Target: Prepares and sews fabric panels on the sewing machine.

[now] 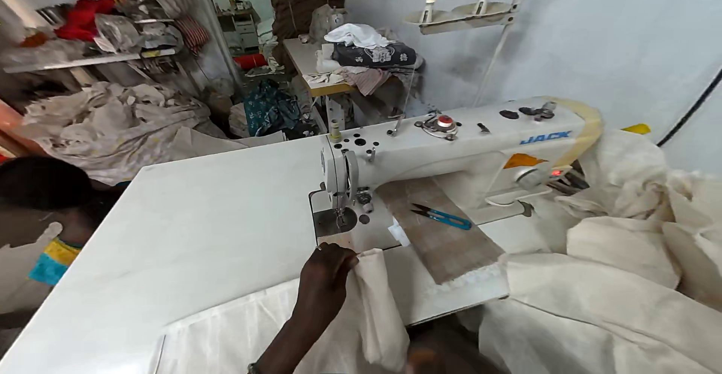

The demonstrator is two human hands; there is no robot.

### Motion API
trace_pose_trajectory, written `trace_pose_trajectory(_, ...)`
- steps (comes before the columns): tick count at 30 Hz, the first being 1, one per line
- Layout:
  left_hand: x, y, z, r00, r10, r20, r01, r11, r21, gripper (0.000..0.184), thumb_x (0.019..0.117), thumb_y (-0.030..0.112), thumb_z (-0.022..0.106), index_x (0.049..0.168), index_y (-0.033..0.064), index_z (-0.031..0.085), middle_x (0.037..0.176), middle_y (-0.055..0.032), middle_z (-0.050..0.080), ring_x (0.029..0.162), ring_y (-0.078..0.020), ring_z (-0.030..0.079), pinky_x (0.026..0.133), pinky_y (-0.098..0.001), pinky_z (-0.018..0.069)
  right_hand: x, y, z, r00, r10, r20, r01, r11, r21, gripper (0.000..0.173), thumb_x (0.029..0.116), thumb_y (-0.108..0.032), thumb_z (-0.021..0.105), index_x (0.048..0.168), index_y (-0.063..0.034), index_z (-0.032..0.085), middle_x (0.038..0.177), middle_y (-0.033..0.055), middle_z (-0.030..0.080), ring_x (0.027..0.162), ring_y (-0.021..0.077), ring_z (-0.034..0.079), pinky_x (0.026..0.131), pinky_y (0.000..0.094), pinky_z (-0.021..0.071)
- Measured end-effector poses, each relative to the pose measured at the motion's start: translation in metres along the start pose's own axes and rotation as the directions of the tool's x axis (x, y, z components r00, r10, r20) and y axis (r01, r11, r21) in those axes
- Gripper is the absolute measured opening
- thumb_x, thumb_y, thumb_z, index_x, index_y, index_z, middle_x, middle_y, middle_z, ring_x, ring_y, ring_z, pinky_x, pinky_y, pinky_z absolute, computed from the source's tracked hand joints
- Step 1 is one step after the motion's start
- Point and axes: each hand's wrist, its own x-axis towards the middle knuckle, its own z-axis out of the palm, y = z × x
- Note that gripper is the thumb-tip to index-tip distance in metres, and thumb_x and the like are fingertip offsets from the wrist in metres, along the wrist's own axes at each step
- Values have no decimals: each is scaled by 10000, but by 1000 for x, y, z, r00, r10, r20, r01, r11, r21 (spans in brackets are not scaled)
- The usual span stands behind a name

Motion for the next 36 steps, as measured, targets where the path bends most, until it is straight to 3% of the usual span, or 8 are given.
trace_pose_trajectory(2,-3,3,-3,998,51,-22,-51,999,-3,211,964,144,589,909,23,752,787,-77,690,774,-206,657,743,-333,531,15,-9,-29,919,-55,-390,140,971,195,358,983,-242,630,1149,71,684,998,174,711,857,244,692,758,407,576)
trace_pose_trajectory(4,-5,11,-2,996,83,-34,-83,996,-5,194,951,125,599,905,20,754,800,-91,696,783,-234,672,731,-381,548,36,-26,-44,896,-86,-436,266,890,371,642,890,-366,727,1371,33,578,1210,118,668,1046,165,651,857,332,549)
trace_pose_trajectory(7,-7,18,6,998,35,-52,-34,999,19,159,904,86,617,885,8,754,783,-105,698,765,-265,692,709,-430,568,77,-39,-35,813,44,-581,370,731,573,213,841,-90,750,1041,-24,722,888,-11,706,783,34,657,723,222,554)
trace_pose_trajectory(11,18,-13,17,947,-292,134,298,954,-20,212,972,79,597,988,-60,757,914,-207,730,915,-351,708,878,-515,545,130,-19,-33,355,-36,-934,327,941,88,102,882,15,658,908,63,744,863,146,714,773,184,685,721,305,573)
trace_pose_trajectory(15,48,-39,34,796,-553,247,537,833,134,261,1003,146,595,1117,-37,744,1150,-249,706,1197,-441,601,1083,-582,390,151,-6,-7,576,-358,-735,223,934,-280,213,921,25,627,1086,53,759,1153,216,727,1134,382,688,1004,472,543)
trace_pose_trajectory(19,27,-36,57,918,-377,-124,396,893,212,142,899,69,699,996,12,786,1076,-222,719,1080,-488,623,881,-669,432,161,5,7,640,-443,-627,52,840,-540,308,924,-13,606,1201,-14,742,1299,137,697,1221,340,660,1027,478,528)
trace_pose_trajectory(23,-11,-58,54,996,-67,-65,82,963,258,304,870,7,602,1096,71,796,1142,-107,743,1036,-379,684,847,-533,555,159,-1,1,728,-358,-585,-21,841,-541,384,946,-43,584,1312,-79,696,1361,112,666,1274,344,625,1028,557,503)
trace_pose_trajectory(36,14,-83,40,992,-64,112,25,948,318,448,868,34,545,1260,131,738,1246,-91,706,1159,-399,631,917,-539,526,185,-12,-9,766,-229,-601,-64,903,-426,386,1012,-115,513,1365,-44,652,1394,169,630,1282,390,604,1089,584,441)
